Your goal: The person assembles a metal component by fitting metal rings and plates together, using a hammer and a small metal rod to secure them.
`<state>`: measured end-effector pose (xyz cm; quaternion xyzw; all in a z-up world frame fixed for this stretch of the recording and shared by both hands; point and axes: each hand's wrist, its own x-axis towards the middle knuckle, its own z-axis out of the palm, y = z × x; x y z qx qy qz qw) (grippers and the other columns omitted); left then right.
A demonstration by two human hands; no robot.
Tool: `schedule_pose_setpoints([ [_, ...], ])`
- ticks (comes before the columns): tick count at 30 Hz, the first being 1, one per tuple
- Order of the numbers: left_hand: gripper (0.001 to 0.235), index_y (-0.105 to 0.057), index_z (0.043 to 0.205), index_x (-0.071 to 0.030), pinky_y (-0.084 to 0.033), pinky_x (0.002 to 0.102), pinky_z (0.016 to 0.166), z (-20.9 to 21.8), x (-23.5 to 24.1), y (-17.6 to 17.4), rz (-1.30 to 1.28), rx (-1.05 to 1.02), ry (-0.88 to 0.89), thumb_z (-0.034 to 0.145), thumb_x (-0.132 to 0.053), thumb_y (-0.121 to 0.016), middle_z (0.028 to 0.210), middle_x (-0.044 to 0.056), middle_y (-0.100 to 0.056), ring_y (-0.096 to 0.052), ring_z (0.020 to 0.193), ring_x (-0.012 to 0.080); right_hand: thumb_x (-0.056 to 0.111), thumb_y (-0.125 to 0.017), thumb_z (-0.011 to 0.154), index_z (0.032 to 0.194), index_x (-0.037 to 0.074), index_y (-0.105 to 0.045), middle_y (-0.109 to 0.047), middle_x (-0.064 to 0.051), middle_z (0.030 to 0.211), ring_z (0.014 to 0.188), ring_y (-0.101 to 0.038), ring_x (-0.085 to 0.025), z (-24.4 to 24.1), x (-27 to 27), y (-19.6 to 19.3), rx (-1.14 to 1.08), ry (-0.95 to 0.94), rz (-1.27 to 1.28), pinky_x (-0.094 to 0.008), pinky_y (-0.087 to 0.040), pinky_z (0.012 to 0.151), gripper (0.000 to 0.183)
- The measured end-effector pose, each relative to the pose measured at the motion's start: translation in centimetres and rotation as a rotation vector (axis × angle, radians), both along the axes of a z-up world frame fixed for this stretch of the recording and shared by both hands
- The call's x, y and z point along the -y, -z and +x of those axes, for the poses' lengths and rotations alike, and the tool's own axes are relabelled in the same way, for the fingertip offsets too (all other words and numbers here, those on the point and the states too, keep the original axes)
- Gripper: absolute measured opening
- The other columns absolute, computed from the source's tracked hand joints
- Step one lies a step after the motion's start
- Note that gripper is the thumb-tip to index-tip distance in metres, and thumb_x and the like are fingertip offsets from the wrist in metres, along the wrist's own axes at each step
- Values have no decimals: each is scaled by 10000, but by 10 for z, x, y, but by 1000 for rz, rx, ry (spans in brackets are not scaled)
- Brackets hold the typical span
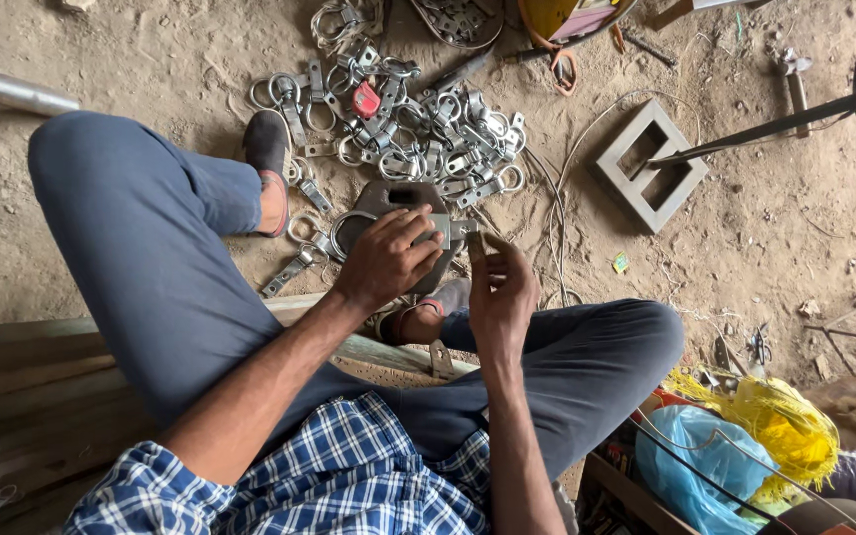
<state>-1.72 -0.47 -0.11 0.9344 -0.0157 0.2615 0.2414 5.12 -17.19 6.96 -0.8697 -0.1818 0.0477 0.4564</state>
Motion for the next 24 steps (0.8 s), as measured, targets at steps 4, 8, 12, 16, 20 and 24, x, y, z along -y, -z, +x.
schedule_pose_setpoints([
  [4,210,-769,972,-47,-553,454,1050,2,0,0,0,-18,-5,995,-252,-727,1230,212,-698,-680,1161,334,148,-740,942,1038,20,-773,-767,-106,926,678,-730,-175,13,-13,-2,114,-87,-98,-318,-566,599,163],
  [8,230,-767,1009,-45,-543,446,1040,1,1,0,9,-45,3,944,-263,-737,1249,222,-689,-672,1169,346,107,-749,948,1016,15,-788,-795,-98,917,663,-742,-192,22,-20,6,290,-188,-142,-399,-543,771,121],
  [12,217,-764,1059,-66,-540,437,1036,1,0,-4,9,-36,-20,948,-250,-743,1281,218,-678,-670,1177,349,109,-723,922,1041,6,-769,-788,-126,959,724,-781,-209,27,-24,5,42,-218,-123,-329,-611,638,165],
  [16,200,-757,1073,-59,-540,436,1043,0,1,-6,-24,-37,-24,954,-218,-739,1285,206,-675,-673,1180,347,99,-726,893,1024,-1,-770,-794,-128,932,714,-789,-218,28,-27,-2,-14,-235,-149,-332,-622,615,170],
  [20,200,-759,1104,-62,-537,431,1038,-2,0,-7,-40,-46,-17,936,-161,-716,1301,214,-665,-669,1192,357,115,-746,880,1000,-7,-754,-789,-123,913,697,-786,-222,25,-29,-4,-76,-224,-178,-334,-621,596,171],
  [24,208,-759,1110,-68,-541,425,1037,-3,-2,-7,-28,-42,-18,917,-111,-695,1323,218,-671,-666,1208,357,91,-765,850,945,-12,-756,-790,-120,919,665,-773,-246,17,-24,-2,43,-237,-231,-352,-599,633,140],
])
